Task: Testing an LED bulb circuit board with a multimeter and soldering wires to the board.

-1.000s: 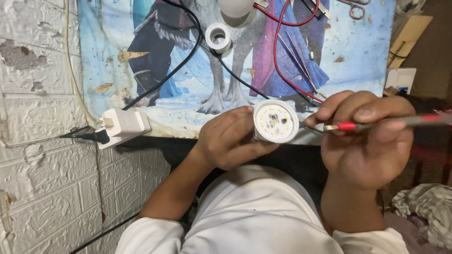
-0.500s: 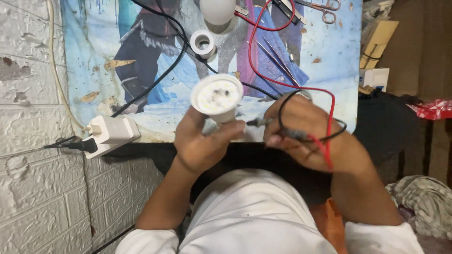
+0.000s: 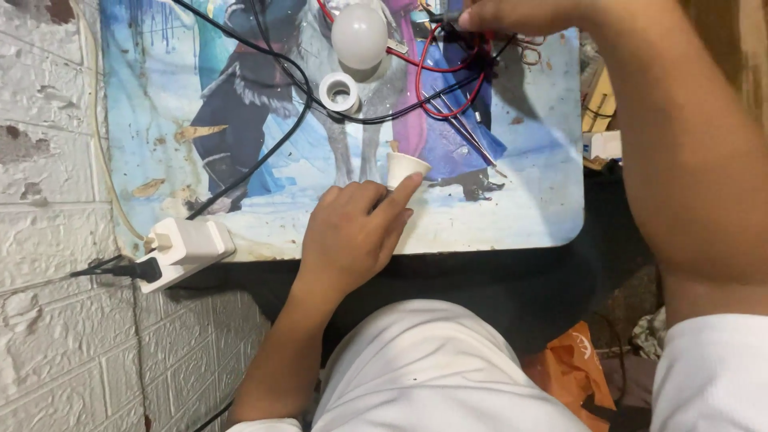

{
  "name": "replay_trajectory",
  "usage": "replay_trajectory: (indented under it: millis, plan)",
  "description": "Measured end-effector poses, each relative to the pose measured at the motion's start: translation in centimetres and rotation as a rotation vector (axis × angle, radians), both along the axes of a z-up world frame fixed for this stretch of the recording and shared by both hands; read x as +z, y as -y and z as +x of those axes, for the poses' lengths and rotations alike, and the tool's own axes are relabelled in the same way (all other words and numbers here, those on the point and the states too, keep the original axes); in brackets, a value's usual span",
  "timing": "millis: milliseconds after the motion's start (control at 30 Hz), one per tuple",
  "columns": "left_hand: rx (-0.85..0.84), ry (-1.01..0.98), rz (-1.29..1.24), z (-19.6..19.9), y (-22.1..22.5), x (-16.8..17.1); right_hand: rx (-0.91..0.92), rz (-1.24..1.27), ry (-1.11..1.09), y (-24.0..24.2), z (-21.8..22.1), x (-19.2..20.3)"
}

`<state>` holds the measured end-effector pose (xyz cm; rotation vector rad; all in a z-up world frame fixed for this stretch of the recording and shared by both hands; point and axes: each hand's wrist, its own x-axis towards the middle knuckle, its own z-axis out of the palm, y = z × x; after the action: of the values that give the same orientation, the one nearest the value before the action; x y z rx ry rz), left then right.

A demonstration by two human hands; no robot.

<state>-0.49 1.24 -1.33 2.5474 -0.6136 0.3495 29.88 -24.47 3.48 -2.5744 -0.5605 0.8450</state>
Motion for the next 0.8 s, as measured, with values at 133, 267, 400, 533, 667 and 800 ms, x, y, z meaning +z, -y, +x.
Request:
replay_trajectory:
  millis: [133,267,400,533,667,800]
  plan:
    - [0.092,-0.07,0.187,0.1,0.2,0.7,-0.126,-0.129,0.437,0.2,-5.9,0.5]
    - [0.163,-0.082,0.204,0.6,-0.4,1.8,0.111,0.427,0.873,3.3,-11.8,-1.0]
    - [0.234,-0.116,0.152,1.1,-0.3,1.7,0.097,0.541,0.558,4.3,-16.3,-2.2]
    - [0.231,-0.184,0.12,1.8,0.8,2.1,-0.019,0.635,0.654,4.4,-18.6,-3.1]
    - [0.259,-0.169,0.13,2.0,0.9,2.6,-0.076,0.719,0.725,5.4,-18.4,-5.0]
    - [0.264,-0.13,0.025,2.1,-0.2,2.9,-0.087,0.744,0.76,6.5,-18.0,-5.8]
